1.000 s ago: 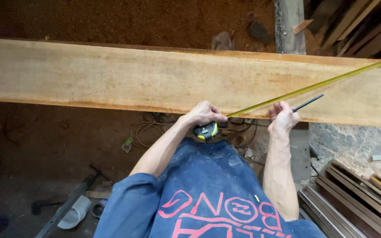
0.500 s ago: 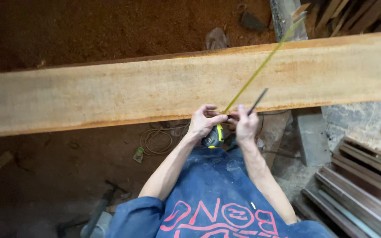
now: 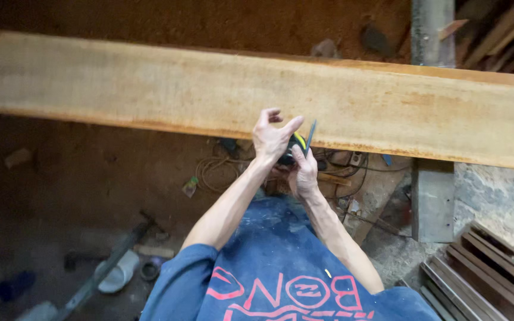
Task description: The person measures a long wooden plank using a tape measure and marks it with a pencil. They repeatedly reposition the plank and take multiple measurements along its length.
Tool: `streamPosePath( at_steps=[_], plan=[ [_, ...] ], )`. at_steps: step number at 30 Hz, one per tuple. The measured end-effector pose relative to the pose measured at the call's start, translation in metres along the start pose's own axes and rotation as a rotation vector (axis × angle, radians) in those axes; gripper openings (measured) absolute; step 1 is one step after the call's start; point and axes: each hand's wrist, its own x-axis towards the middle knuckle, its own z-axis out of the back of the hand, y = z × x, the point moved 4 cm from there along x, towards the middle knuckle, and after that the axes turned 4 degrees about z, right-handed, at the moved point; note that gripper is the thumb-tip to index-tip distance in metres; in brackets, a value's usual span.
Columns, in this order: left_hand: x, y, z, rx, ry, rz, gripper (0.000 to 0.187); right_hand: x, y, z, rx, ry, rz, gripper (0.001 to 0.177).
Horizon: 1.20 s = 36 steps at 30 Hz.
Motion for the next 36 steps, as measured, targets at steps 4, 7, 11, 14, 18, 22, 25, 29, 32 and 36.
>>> streamPosePath(
  at_steps=[4, 7, 11, 14, 18, 22, 25, 29, 32, 36],
  plan=[
    [0.010, 0.002, -0.004, 0.028, 0.043, -0.094, 0.066, 0.007, -0.008, 0.004, 0.052, 0.040, 0.081, 0.039],
    [0.007, 0.010, -0.004, 0.068, 0.128, -0.104, 0.064, -0.003, -0.014, 0.008, 0.029, 0.035, 0.036, 0.040],
    [0.022, 0.010, -0.007, 0.116, 0.250, -0.199, 0.068, 0.002, -0.019, 0.003, 0.031, 0.095, 0.099, 0.036],
    [0.054, 0.011, -0.005, 0.272, 0.289, -0.367, 0.065, 0.012, -0.043, 0.002, 0.029, -0.100, 0.115, 0.033],
    [0.140, 0.011, 0.035, 0.640, -0.012, -0.729, 0.051, 0.022, -0.084, -0.021, -0.203, -0.413, 0.324, 0.038],
    [0.239, 0.010, 0.120, 0.898, -0.026, -0.970, 0.068, 0.034, -0.135, -0.083, 0.105, -0.643, 0.268, 0.042],
    [0.293, 0.012, 0.177, 0.967, 0.328, -0.735, 0.065, 0.041, -0.159, -0.144, 0.303, -0.640, 0.316, 0.044],
    [0.319, 0.005, 0.215, 1.101, 0.495, -0.519, 0.070, 0.053, -0.177, -0.189, 0.364, -0.713, 0.383, 0.042],
    [0.319, -0.011, 0.215, 1.135, 0.592, -0.508, 0.087, 0.058, -0.188, -0.196, 0.436, -0.806, 0.447, 0.041],
    [0.307, -0.039, 0.234, 1.136, 0.725, -0.478, 0.088, 0.065, -0.185, -0.190, 0.480, -0.852, 0.469, 0.032]
  ],
)
